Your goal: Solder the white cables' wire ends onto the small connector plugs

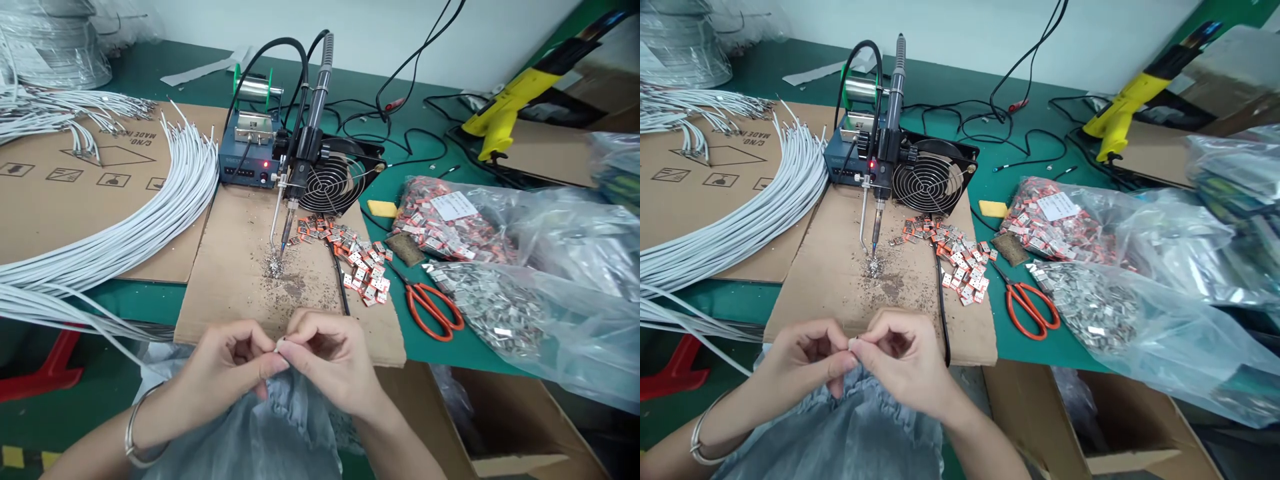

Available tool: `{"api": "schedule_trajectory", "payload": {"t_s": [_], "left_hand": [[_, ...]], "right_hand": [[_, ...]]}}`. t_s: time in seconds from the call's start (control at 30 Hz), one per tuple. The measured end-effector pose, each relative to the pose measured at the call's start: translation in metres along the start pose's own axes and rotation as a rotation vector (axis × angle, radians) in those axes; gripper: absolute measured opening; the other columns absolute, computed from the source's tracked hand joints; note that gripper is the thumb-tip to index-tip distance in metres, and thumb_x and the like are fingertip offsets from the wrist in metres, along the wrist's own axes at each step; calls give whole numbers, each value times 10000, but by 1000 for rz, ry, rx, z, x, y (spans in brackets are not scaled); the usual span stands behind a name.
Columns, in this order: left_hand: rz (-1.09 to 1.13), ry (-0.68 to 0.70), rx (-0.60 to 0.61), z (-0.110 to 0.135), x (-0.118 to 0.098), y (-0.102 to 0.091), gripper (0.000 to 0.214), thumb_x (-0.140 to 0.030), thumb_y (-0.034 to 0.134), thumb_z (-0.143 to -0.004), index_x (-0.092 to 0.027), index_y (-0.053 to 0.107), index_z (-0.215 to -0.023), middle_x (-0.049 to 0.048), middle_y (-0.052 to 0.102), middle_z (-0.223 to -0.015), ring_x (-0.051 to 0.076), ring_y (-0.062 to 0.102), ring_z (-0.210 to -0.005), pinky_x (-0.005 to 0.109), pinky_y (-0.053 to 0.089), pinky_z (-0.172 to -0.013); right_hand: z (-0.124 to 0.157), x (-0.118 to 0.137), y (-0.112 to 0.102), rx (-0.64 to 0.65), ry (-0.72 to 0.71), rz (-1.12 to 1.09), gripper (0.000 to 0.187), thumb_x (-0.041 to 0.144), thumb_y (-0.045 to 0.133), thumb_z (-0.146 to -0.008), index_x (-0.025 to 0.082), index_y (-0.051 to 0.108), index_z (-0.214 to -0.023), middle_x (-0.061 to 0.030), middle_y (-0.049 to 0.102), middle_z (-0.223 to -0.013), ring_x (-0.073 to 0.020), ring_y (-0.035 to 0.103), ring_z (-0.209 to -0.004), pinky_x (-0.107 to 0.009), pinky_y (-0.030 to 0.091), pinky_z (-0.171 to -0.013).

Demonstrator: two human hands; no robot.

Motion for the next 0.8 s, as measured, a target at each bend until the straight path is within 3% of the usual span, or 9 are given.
{"api": "schedule_trajectory", "payload": {"t_s": [0.1,0.17,0.23,0.33,0.4,0.47,0.53,0.6,0.8], "left_hand": [[125,-22,10,0,4,5,269,-329,669,-735,-148,499,-633,-48,527,-489,78,548,-419,158,380,-426],[149,-42,36,3,6,7,263,-325,673,-738,-143,507,-643,-47,533,-472,77,547,-410,155,377,-424],[156,-42,30,6,5,3,263,-325,676,-740,-140,515,-644,-47,532,-481,77,557,-416,153,374,-426],[173,-5,-35,9,1,-11,268,-340,681,-735,-134,531,-653,-39,543,-546,79,574,-439,158,382,-438],[173,18,-57,9,0,-16,265,-356,677,-737,-129,553,-676,-22,567,-588,76,567,-447,169,400,-451],[171,35,-60,8,-1,-17,261,-362,666,-746,-126,570,-691,-8,584,-618,73,558,-465,178,420,-472],[182,34,-48,7,0,-15,250,-352,659,-754,-126,574,-689,-5,590,-625,70,555,-485,178,432,-491],[211,26,-32,7,0,-12,225,-338,669,-745,-131,583,-724,-15,586,-615,67,550,-479,177,439,-490],[203,30,-13,8,-3,-9,237,-336,667,-733,-137,614,-850,-56,513,-563,51,497,-384,150,382,-376]], "right_hand": [[-1,-4,-7,-117,-30,-139,203,210,666,-742,173,557,-575,21,501,-549,-90,422,-471,-213,310,-426],[1,3,-28,-222,-75,-176,223,247,670,-755,191,548,-576,32,478,-536,-91,399,-458,-217,294,-419],[7,17,-61,-339,-127,-65,210,291,655,-771,214,557,-603,26,481,-534,-110,406,-464,-237,305,-429],[23,36,-113,-429,-7,631,39,266,638,-765,227,632,-761,-53,617,-704,-188,532,-586,-313,403,-541],[38,47,-150,-515,68,1108,49,274,637,-742,250,621,-781,-58,599,-631,-230,551,-546,-333,386,-493],[45,46,-172,-444,60,1354,43,289,620,-735,301,579,-733,-52,580,-560,-253,548,-471,-322,335,-398],[48,36,-185,-290,12,1385,62,285,610,-742,317,565,-771,-49,612,-593,-251,568,-445,-313,361,-369],[51,28,-198,-236,6,1337,123,248,612,-732,313,539,-806,-33,598,-588,-214,560,-400,-283,374,-341],[53,12,-214,-166,229,1376,226,114,638,-643,288,495,-621,32,530,-448,-152,509,-344,-248,346,-345]]}}
Point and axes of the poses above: each hand's wrist, its own z-axis away from the middle knuckle, its own y-axis out of the palm, x = y × z, the point moved 9 cm from there along -z, towards the middle knuckle
